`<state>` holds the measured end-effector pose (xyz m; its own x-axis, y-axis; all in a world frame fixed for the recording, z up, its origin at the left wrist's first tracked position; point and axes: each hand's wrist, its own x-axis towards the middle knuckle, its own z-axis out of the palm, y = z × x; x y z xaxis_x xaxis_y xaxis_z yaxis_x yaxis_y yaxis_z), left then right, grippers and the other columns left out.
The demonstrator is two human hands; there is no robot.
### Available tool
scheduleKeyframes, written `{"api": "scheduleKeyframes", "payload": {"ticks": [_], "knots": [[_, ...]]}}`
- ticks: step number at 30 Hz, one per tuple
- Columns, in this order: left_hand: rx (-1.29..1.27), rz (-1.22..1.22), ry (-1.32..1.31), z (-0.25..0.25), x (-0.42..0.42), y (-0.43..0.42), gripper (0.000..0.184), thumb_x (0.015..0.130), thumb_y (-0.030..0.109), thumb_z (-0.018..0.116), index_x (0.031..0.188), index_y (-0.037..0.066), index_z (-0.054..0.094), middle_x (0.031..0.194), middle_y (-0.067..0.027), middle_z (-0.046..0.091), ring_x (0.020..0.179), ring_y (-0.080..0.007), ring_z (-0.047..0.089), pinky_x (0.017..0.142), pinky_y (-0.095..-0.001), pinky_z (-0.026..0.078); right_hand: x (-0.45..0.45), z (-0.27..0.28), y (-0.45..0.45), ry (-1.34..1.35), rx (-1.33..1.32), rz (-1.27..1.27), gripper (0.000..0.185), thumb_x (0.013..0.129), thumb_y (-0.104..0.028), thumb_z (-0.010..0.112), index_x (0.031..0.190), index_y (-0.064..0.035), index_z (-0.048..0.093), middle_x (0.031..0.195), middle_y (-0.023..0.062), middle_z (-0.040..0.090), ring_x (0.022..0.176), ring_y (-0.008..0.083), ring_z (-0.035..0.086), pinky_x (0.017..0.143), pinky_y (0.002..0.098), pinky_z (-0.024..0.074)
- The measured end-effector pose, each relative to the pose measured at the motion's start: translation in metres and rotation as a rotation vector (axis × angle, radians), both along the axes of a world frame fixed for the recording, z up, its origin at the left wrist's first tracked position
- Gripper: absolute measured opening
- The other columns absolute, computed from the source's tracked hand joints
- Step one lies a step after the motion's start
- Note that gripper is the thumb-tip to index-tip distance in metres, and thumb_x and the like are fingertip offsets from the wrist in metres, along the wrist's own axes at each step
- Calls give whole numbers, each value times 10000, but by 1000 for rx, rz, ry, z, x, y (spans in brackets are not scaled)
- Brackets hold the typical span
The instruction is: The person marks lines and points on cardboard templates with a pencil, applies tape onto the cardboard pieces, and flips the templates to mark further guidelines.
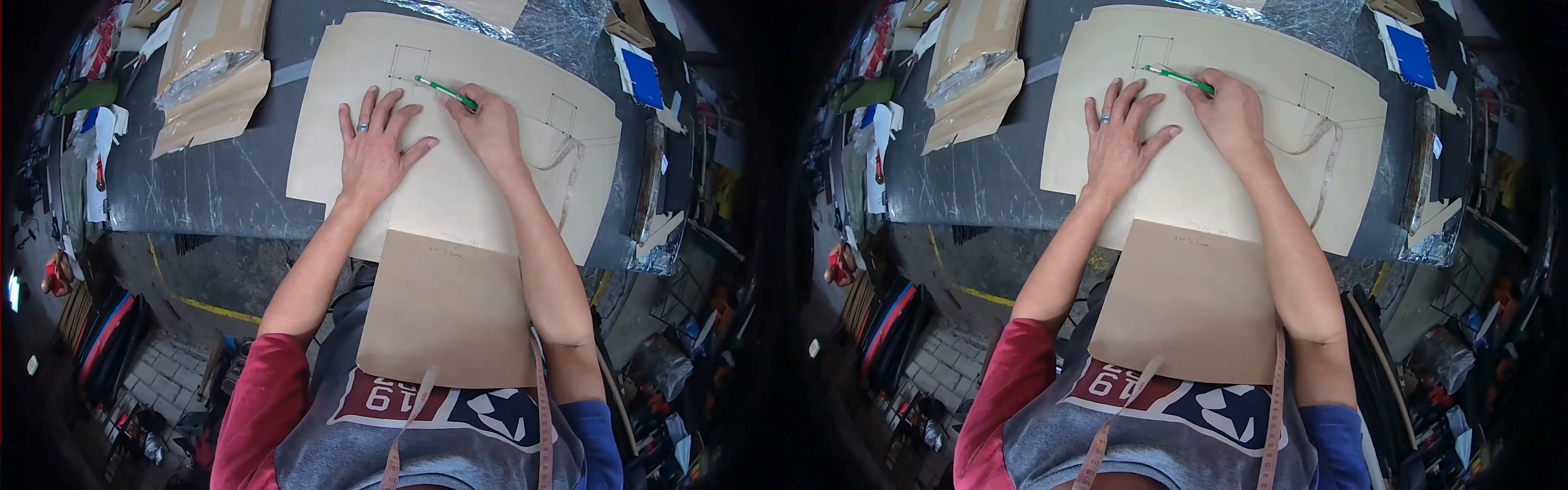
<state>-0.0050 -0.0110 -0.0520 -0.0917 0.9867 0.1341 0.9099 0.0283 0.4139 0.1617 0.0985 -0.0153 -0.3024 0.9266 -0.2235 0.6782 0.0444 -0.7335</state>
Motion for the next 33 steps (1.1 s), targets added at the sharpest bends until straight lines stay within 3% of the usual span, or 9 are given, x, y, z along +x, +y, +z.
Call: {"api": "scheduleKeyframes", "payload": {"ticks": [2, 6, 9, 18, 22, 25, 26, 29, 33], "knots": [[10, 1, -8, 0, 0, 0, 584, 940, 582, 719, 1390, 223, 629, 1557, -61, 504, 1558, -360, 324, 1234, -707, 142, -5, -6, 3, -75, -30, -17, 240, 931, -237, 763, 1111, -80, 783, 989, 152, 784, 901, 339, 750, 814, 432, 565], [27, 1, -20, -2, 0, 0, 586, 937, 597, 707, 1378, 217, 640, 1543, -59, 510, 1553, -348, 326, 1231, -711, 141, -7, -25, 5, 175, 37, -11, 240, 920, -257, 776, 1096, -96, 795, 932, 148, 779, 875, 347, 747, 801, 439, 569], [34, 2, -19, -2, 0, 0, 588, 937, 606, 698, 1374, 214, 646, 1537, -58, 511, 1551, -341, 328, 1230, -714, 140, -10, -13, 9, -41, -44, 34, 221, 915, -255, 778, 1071, -100, 799, 913, 151, 776, 858, 352, 744, 792, 438, 570], [28, -1, -16, -2, -1, -1, 606, 938, 609, 692, 1382, 199, 641, 1545, -60, 506, 1550, -338, 331, 1231, -717, 136, -15, -10, 12, 35, -54, 4, 215, 902, -276, 789, 1003, -86, 784, 878, 148, 770, 831, 351, 737, 773, 446, 563], [34, 4, -20, -2, 0, 0, 641, 941, 609, 687, 1417, 186, 620, 1555, -60, 502, 1549, -341, 331, 1231, -716, 140, -14, -6, 17, -156, -60, -2, 237, 888, -303, 798, 968, -81, 780, 856, 143, 766, 825, 351, 738, 770, 452, 563], [30, 10, -11, -2, 1, 0, 672, 940, 605, 692, 1454, 184, 596, 1568, -54, 496, 1550, -344, 332, 1234, -707, 148, -14, -10, 17, -104, 40, 13, 287, 886, -337, 826, 935, -62, 761, 761, 74, 731, 683, 206, 668, 681, 375, 517], [26, 11, 2, -1, 1, 0, 689, 938, 601, 700, 1475, 185, 582, 1577, -48, 492, 1551, -346, 333, 1237, -699, 154, -15, -8, 18, -104, 39, 13, 287, 886, -337, 826, 935, -62, 761, 761, 74, 731, 683, 206, 668, 681, 375, 517], [20, 12, 22, -2, 1, 0, 719, 938, 599, 706, 1509, 187, 558, 1592, -38, 485, 1551, -349, 334, 1240, -692, 162, -17, -4, 20, -129, -22, 7, 292, 859, -362, 828, 940, -86, 780, 811, 136, 754, 818, 357, 734, 762, 463, 557], [16, 6, 40, -2, 1, 0, 747, 941, 604, 699, 1538, 186, 535, 1608, -26, 481, 1552, -352, 332, 1238, -695, 166, -19, -2, 21, -187, -37, 32, 328, 844, -395, 841, 941, -88, 781, 799, 133, 752, 818, 355, 734, 762, 464, 554]]}}
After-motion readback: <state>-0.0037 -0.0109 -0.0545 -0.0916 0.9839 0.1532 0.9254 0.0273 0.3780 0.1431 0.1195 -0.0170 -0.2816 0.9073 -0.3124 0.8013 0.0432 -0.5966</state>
